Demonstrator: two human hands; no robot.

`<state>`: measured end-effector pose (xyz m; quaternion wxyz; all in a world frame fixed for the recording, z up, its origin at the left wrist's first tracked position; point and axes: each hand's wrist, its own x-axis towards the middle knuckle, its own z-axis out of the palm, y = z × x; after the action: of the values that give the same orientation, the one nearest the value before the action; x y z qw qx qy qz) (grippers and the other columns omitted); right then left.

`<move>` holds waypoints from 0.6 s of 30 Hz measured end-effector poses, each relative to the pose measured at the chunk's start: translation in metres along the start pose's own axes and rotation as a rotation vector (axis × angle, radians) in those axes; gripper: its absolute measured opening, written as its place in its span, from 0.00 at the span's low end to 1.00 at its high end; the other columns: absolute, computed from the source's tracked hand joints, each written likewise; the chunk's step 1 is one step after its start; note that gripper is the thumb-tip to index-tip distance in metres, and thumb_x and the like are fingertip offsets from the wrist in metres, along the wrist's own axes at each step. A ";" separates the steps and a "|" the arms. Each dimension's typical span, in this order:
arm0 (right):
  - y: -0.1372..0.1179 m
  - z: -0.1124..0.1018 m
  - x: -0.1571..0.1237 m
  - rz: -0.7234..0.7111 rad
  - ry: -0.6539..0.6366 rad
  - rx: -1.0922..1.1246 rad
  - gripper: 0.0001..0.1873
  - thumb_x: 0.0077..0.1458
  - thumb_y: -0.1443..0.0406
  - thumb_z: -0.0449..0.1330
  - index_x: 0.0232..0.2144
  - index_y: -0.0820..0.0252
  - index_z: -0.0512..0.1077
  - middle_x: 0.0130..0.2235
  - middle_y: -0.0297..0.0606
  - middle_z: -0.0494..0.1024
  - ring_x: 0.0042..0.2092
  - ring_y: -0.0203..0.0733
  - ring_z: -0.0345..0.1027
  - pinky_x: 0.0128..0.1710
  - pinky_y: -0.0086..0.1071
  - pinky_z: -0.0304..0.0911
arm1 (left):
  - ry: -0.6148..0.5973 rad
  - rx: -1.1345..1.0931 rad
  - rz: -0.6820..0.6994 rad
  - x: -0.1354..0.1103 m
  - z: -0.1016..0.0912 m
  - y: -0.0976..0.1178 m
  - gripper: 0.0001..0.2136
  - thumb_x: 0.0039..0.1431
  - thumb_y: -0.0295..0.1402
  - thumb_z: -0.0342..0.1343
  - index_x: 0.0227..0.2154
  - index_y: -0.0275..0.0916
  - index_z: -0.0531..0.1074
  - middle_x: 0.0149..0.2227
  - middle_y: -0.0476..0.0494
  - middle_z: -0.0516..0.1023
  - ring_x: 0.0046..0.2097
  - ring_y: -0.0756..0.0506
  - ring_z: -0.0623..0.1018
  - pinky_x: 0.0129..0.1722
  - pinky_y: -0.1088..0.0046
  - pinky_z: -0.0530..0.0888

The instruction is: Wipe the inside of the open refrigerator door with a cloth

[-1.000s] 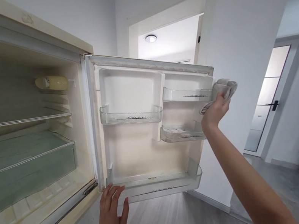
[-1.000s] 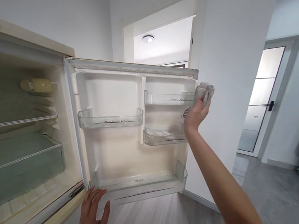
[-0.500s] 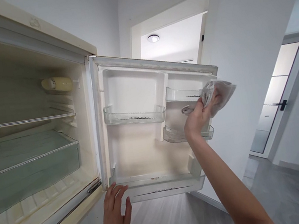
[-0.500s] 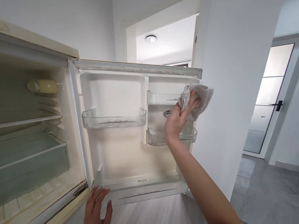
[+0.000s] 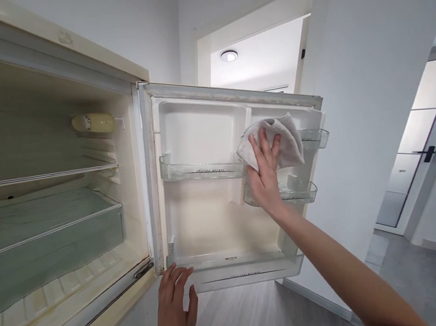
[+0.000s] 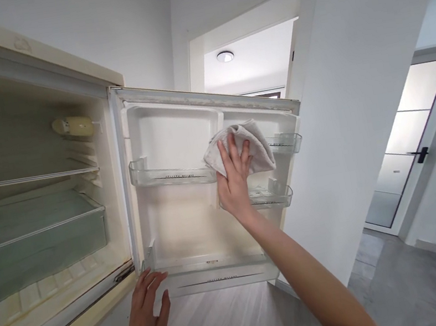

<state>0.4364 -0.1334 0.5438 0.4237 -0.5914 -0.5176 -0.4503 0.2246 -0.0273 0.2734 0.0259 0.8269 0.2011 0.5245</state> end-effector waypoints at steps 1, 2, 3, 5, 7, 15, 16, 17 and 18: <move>0.008 -0.005 -0.002 -0.059 -0.069 -0.054 0.37 0.60 0.70 0.42 0.68 0.43 0.38 0.70 0.35 0.45 0.70 0.56 0.22 0.63 0.71 0.36 | -0.004 -0.001 0.002 0.000 0.000 0.000 0.19 0.61 0.26 0.50 0.55 0.43 0.62 0.50 0.40 0.72 0.62 0.38 0.62 0.54 0.49 0.72; 0.017 -0.010 -0.003 -0.130 -0.136 -0.110 0.38 0.60 0.70 0.42 0.69 0.45 0.38 0.69 0.35 0.48 0.70 0.56 0.24 0.63 0.70 0.35 | -0.007 -0.004 0.004 0.000 0.000 -0.001 0.19 0.61 0.26 0.50 0.55 0.43 0.62 0.50 0.40 0.72 0.62 0.38 0.62 0.55 0.49 0.71; 0.026 -0.017 -0.003 -0.210 -0.196 -0.163 0.38 0.59 0.71 0.43 0.69 0.46 0.39 0.68 0.36 0.51 0.70 0.55 0.26 0.64 0.68 0.36 | -0.010 -0.007 0.008 0.000 0.000 -0.001 0.19 0.61 0.26 0.50 0.55 0.43 0.62 0.50 0.40 0.72 0.62 0.38 0.62 0.55 0.48 0.71; 0.048 -0.031 -0.001 -0.374 -0.299 -0.252 0.38 0.58 0.71 0.45 0.69 0.50 0.41 0.66 0.38 0.57 0.70 0.54 0.35 0.66 0.62 0.38 | -0.007 -0.008 0.012 -0.001 0.000 -0.002 0.19 0.61 0.26 0.50 0.55 0.43 0.62 0.50 0.40 0.72 0.62 0.38 0.63 0.55 0.48 0.71; 0.069 -0.047 0.005 -0.504 -0.389 -0.323 0.38 0.57 0.73 0.46 0.68 0.51 0.46 0.64 0.37 0.62 0.68 0.52 0.45 0.66 0.57 0.43 | -0.002 -0.003 0.014 -0.001 0.000 -0.003 0.19 0.61 0.26 0.50 0.55 0.43 0.62 0.50 0.40 0.72 0.62 0.37 0.63 0.54 0.48 0.72; 0.159 -0.108 0.014 -0.450 -0.560 -0.360 0.30 0.55 0.73 0.46 0.58 0.51 0.67 0.53 0.43 0.76 0.53 0.55 0.69 0.50 0.50 0.63 | -0.007 -0.015 0.019 0.000 -0.001 -0.003 0.20 0.61 0.25 0.50 0.55 0.44 0.62 0.50 0.40 0.72 0.62 0.38 0.63 0.56 0.48 0.71; 0.167 -0.114 0.012 -0.419 -0.554 -0.374 0.30 0.55 0.73 0.46 0.58 0.51 0.67 0.52 0.43 0.76 0.53 0.56 0.69 0.49 0.51 0.63 | -0.004 -0.017 0.017 0.000 -0.001 -0.003 0.20 0.61 0.25 0.50 0.55 0.44 0.62 0.50 0.40 0.72 0.62 0.38 0.63 0.56 0.49 0.71; 0.173 -0.119 0.008 -0.397 -0.548 -0.405 0.30 0.55 0.73 0.46 0.58 0.50 0.67 0.51 0.43 0.77 0.52 0.56 0.69 0.49 0.51 0.63 | 0.001 -0.018 0.014 0.000 -0.001 -0.003 0.20 0.61 0.26 0.50 0.55 0.44 0.62 0.50 0.40 0.73 0.62 0.38 0.64 0.56 0.49 0.71; 0.178 -0.124 0.005 -0.391 -0.540 -0.452 0.30 0.55 0.72 0.46 0.58 0.50 0.66 0.51 0.43 0.77 0.52 0.57 0.69 0.48 0.51 0.63 | 0.007 -0.018 0.009 0.000 0.000 -0.004 0.19 0.61 0.26 0.50 0.55 0.44 0.63 0.50 0.41 0.73 0.62 0.38 0.64 0.56 0.49 0.71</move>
<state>0.6022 -0.2706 0.5718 0.0378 -0.6571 -0.6010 -0.4534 0.2234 -0.0242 0.2722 0.0300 0.8257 0.1927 0.5294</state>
